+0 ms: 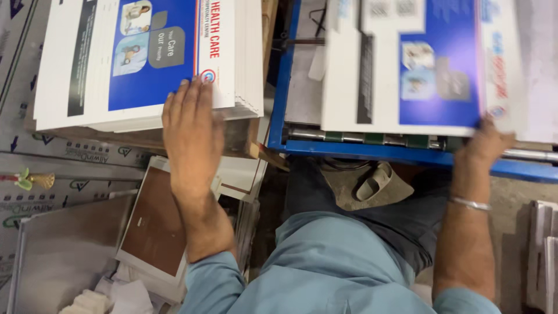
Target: The person sits on the floor and repeatedly picks up printed sheets from a stack on the left, places them onto a blue machine on the right, and then stacks the processed sheets back onto the left pile.
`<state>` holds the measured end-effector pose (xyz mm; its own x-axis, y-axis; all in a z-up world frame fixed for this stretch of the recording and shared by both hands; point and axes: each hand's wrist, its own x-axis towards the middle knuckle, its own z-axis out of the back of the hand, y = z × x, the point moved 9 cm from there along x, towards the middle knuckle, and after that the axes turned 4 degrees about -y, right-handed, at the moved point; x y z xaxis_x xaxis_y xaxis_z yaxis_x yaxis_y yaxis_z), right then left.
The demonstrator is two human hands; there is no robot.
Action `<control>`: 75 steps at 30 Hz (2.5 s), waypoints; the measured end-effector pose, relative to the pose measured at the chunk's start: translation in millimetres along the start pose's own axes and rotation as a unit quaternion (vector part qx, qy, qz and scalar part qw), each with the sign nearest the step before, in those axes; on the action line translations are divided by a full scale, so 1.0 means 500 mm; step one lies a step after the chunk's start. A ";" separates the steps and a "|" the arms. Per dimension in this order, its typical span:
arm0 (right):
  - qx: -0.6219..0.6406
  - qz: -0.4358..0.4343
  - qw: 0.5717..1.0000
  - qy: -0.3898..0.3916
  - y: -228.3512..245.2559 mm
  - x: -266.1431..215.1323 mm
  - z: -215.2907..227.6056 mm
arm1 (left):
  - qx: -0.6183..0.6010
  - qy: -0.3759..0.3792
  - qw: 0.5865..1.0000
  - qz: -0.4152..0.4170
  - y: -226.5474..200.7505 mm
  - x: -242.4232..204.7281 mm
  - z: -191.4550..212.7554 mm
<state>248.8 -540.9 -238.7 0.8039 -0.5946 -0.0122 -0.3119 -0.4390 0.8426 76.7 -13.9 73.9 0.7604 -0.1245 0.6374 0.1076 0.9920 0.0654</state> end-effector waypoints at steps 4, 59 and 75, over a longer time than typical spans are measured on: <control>-0.111 -0.061 0.988 -0.088 -0.007 -0.022 0.120 | -0.050 0.007 0.996 0.076 0.067 -0.008 -0.024; -0.099 -0.302 0.899 0.300 -0.042 -0.374 -0.180 | -0.165 -0.031 0.981 0.098 0.146 0.052 -0.002; -0.012 -0.305 0.940 0.152 -0.027 -0.291 -0.289 | -0.167 0.136 0.974 -0.072 -0.223 -0.013 0.000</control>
<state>209.0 -351.1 -170.4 0.9383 -0.0148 -0.3455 0.2628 -0.6186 0.7404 59.9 -123.6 62.5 0.8590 -0.3075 0.4093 0.3935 0.9080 -0.1436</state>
